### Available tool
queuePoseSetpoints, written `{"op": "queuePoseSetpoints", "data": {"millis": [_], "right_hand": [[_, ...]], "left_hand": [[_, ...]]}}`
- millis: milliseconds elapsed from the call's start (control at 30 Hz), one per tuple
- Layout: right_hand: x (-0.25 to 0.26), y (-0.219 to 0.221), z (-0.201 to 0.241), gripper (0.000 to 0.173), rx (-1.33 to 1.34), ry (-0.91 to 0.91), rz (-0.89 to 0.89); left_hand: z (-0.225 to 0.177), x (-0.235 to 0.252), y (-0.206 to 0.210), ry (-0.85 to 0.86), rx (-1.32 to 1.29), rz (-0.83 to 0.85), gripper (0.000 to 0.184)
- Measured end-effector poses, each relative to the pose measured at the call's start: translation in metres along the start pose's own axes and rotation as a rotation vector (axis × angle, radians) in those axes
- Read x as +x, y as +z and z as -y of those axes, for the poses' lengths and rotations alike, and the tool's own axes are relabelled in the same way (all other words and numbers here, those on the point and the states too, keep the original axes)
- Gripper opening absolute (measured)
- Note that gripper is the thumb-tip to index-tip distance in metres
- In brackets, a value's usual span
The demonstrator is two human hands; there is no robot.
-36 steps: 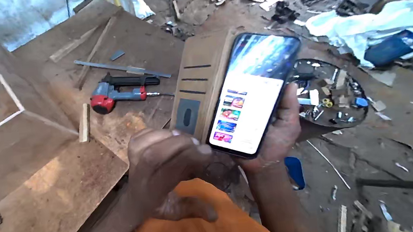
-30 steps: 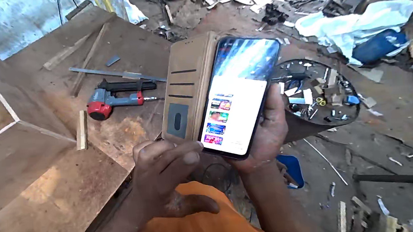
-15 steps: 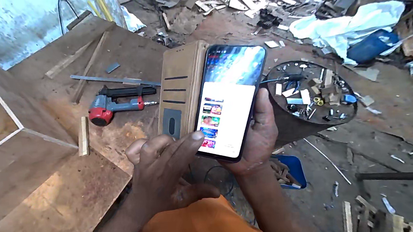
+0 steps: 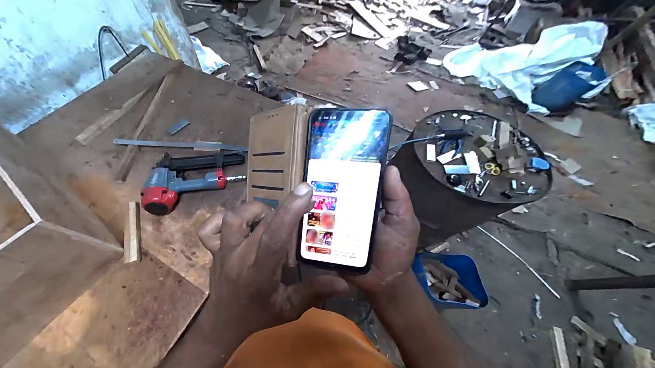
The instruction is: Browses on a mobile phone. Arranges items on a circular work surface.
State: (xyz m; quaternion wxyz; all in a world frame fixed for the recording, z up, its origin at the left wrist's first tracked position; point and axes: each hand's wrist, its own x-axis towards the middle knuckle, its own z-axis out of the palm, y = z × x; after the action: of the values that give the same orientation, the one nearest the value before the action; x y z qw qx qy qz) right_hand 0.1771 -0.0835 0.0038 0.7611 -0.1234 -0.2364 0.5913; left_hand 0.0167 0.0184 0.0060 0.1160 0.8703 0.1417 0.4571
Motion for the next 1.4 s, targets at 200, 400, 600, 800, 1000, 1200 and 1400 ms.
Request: {"op": "queuePoseSetpoints", "data": {"millis": [200, 400, 600, 800, 1000, 1200, 1400], "right_hand": [[-0.005, 0.0, 0.001, 0.058, -0.019, -0.024, 0.008], [-0.006, 0.004, 0.0, 0.057, -0.022, -0.044, 0.012], [-0.007, 0.005, -0.002, 0.057, -0.018, -0.044, 0.019], [0.009, 0.008, -0.005, 0.052, 0.089, -0.1, -0.018], [0.004, 0.009, -0.005, 0.054, 0.027, -0.068, -0.01], [0.002, 0.009, -0.004, 0.055, 0.045, -0.037, -0.004], [-0.005, 0.011, -0.007, 0.056, -0.029, -0.003, -0.006]], "left_hand": [[-0.003, -0.001, -0.002, 0.031, -0.034, -0.063, 0.095], [-0.006, -0.003, -0.002, 0.016, -0.034, -0.05, 0.096], [-0.008, -0.006, -0.002, 0.01, -0.023, -0.046, 0.096], [-0.009, -0.007, -0.002, -0.001, -0.018, -0.039, 0.096], [-0.006, -0.005, -0.001, -0.003, 0.017, -0.007, 0.093], [-0.004, -0.001, 0.0, 0.014, 0.037, -0.003, 0.091], [-0.004, 0.012, -0.006, -0.003, 0.032, 0.027, 0.09]]}}
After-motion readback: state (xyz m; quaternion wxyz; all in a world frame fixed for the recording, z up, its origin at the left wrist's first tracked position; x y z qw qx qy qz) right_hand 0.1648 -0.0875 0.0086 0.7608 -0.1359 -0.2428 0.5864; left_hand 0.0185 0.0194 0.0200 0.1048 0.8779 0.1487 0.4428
